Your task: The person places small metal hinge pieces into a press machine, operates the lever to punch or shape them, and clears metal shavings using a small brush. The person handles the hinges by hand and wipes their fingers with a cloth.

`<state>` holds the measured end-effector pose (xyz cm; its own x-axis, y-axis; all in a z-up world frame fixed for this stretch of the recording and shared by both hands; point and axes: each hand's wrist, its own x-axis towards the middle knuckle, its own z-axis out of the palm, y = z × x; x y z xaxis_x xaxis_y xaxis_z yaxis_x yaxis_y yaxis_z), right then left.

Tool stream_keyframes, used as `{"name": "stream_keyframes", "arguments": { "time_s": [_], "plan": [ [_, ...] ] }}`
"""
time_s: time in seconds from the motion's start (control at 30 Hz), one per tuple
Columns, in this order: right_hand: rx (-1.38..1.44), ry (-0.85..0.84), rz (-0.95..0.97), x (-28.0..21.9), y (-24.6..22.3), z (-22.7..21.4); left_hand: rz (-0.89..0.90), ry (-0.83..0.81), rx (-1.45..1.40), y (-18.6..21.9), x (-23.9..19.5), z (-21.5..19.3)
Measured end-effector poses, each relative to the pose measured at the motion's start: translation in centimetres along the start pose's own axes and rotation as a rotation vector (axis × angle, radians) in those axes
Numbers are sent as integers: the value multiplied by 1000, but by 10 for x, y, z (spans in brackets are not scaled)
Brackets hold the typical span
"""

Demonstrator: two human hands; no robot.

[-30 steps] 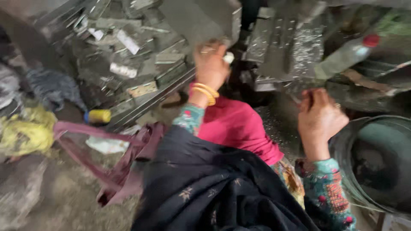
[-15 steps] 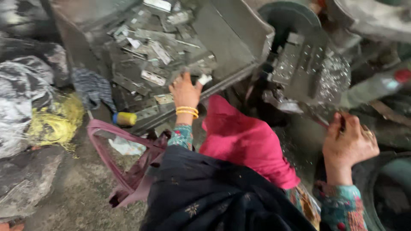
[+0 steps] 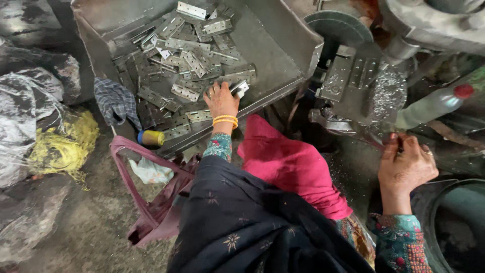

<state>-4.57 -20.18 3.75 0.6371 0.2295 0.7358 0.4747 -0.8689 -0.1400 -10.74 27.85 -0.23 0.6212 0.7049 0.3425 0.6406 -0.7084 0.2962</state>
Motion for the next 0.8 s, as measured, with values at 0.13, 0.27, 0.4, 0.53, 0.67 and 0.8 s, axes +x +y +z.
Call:
{"name": "stream_keyframes", "arguments": {
  "time_s": [0.13,0.27,0.4,0.53,0.67,0.8],
  "plan": [
    [53,6,31,3,-3,-2,62,4,-42,-5,1,0],
    [75,47,-9,1,-5,-4,-20,-24,-68,-2,-7,-13],
    [106,60,-17,0,-4,-2,35,110,-124,5,-13,-25],
    [113,68,-41,-3,0,0,26,46,-96,6,-14,-24],
    [135,66,-37,-6,1,1,49,91,-102,-2,-12,-11],
    [109,56,-15,-7,1,1,40,68,-111,-4,-9,-7]
  ]
}}
